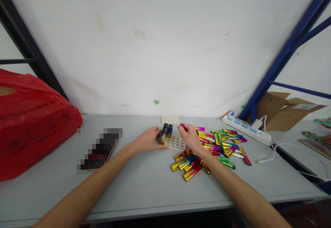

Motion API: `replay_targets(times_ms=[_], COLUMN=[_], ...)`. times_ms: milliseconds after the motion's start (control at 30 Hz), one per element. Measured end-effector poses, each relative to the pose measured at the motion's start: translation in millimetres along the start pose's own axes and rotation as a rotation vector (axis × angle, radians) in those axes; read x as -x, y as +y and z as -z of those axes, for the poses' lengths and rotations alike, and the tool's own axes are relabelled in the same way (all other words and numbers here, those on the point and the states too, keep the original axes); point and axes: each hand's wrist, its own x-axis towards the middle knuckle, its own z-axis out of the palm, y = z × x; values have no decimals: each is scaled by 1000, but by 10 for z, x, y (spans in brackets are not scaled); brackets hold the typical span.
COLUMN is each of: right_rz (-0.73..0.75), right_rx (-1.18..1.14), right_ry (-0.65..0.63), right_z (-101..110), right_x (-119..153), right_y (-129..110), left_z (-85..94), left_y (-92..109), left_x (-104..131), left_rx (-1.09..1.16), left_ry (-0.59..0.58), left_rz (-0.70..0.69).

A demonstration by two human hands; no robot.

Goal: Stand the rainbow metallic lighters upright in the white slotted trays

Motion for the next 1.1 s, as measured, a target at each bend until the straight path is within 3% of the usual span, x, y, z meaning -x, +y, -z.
replay_targets(times_ms=[200, 367, 500, 733, 900, 1100], right_rz=[69, 223, 394, 285, 277, 292], right_rx=[108, 175, 362, 481, 575, 820], right_ry=[-33, -158, -190, -236, -395, -400], right_z=[8, 40, 78, 94, 80, 6], right_x=[17, 56, 67, 46, 53, 61], right_y=[-22, -60, -92, -82, -125, -225], left_z=[13, 22, 14, -1, 5, -3], left_y=[17, 25, 17, -2, 14, 5], left_x=[0, 2, 8, 9, 6, 1], left_rx=[2, 0, -2, 10, 23, -3], left_ry=[-7, -5, -4, 19, 18, 2], left_rz=[12, 1, -3, -3, -1, 4])
